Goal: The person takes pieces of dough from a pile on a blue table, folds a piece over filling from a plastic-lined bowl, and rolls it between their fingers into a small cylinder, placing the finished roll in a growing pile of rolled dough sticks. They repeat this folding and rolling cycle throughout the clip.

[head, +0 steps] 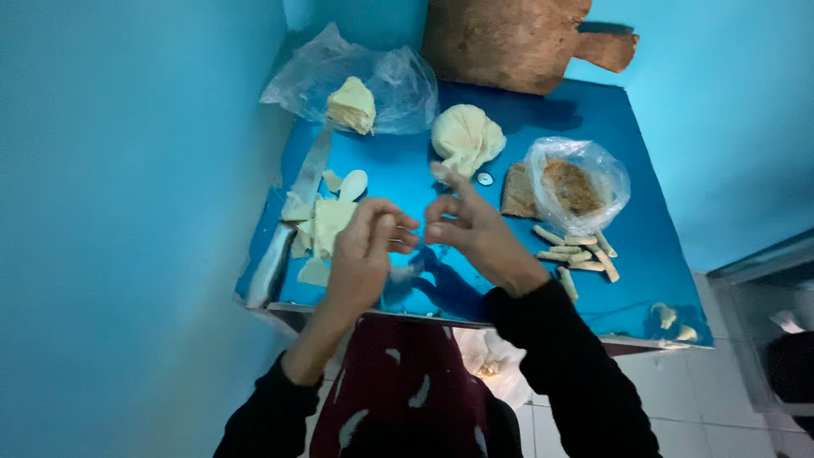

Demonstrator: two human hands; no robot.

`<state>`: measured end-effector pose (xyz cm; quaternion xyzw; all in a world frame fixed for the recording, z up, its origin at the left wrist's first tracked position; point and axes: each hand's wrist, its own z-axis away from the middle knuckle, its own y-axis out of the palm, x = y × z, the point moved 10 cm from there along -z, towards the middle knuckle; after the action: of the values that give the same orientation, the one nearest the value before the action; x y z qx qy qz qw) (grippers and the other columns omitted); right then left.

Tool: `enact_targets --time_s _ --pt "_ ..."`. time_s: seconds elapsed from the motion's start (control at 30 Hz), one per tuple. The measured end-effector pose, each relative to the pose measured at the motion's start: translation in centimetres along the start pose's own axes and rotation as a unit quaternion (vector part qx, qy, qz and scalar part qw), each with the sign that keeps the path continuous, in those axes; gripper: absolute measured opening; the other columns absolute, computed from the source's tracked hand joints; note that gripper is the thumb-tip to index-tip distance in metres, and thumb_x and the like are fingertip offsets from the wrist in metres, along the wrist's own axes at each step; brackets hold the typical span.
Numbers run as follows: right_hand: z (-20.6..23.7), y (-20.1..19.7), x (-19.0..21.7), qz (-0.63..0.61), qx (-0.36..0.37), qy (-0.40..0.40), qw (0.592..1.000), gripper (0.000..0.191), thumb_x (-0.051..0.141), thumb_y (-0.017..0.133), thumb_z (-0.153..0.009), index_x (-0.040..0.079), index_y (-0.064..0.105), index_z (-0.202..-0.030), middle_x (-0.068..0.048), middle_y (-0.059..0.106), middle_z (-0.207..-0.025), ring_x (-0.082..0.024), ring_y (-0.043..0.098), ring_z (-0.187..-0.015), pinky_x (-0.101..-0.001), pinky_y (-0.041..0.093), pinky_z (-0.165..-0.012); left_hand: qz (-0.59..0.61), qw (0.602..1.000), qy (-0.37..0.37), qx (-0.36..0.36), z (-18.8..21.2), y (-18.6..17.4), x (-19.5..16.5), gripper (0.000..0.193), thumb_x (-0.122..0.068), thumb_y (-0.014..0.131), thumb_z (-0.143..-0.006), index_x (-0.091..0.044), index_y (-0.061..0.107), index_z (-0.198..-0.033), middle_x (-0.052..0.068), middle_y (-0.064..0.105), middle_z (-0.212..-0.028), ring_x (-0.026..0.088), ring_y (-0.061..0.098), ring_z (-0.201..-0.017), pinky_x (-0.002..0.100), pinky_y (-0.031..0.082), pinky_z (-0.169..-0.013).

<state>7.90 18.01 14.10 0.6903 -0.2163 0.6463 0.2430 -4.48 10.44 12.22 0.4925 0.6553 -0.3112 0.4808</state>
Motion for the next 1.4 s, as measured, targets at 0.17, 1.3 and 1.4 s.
enact_targets --time_s 0.17,1.3,1.4 --pt "3.2 -4.2 -0.8 -0.011 -0.081 0.024 0.996 0.083 0.008 0.067 -0.092 0.006 0.022 -0.161 -0.007 0.059 -0.108 -0.019 0.066 -0.097 -0.0358 0.061 -0.081 0.012 0.997 -0.058 0.054 -0.2 5.0 0.9 0.031 -0.007 0.069 -0.093 -0.003 0.057 -0.121 0.01 0.076 -0.099 0.02 0.073 -0.083 0.034 0.06 -0.07" --pt "7.2 -4.4 -0.1 0.429 -0.141 -0.07 0.89 0.077 0.001 0.067 -0.09 0.008 0.032 -0.158 -0.013 0.075 -0.11 -0.027 0.072 -0.102 -0.0388 0.057 -0.083 -0.492 0.844 0.203 0.061 5.7 5.5 -1.1 0.037 -0.015 0.076 -0.085 -0.008 0.067 -0.12 0.013 0.062 -0.129 0.034 0.055 -0.122 0.051 0.046 -0.096" --pt "5.2 -1.9 -1.1 0.467 -0.088 -0.109 0.873 0.08 0.0 0.066 -0.088 0.007 0.03 -0.159 -0.015 0.071 -0.106 -0.031 0.069 -0.098 -0.041 0.055 -0.084 -0.497 0.839 0.208 0.076 5.6 5.6 -0.6 0.028 -0.017 0.074 -0.088 -0.008 0.069 -0.114 0.013 0.062 -0.127 0.035 0.055 -0.125 0.053 0.044 -0.1"
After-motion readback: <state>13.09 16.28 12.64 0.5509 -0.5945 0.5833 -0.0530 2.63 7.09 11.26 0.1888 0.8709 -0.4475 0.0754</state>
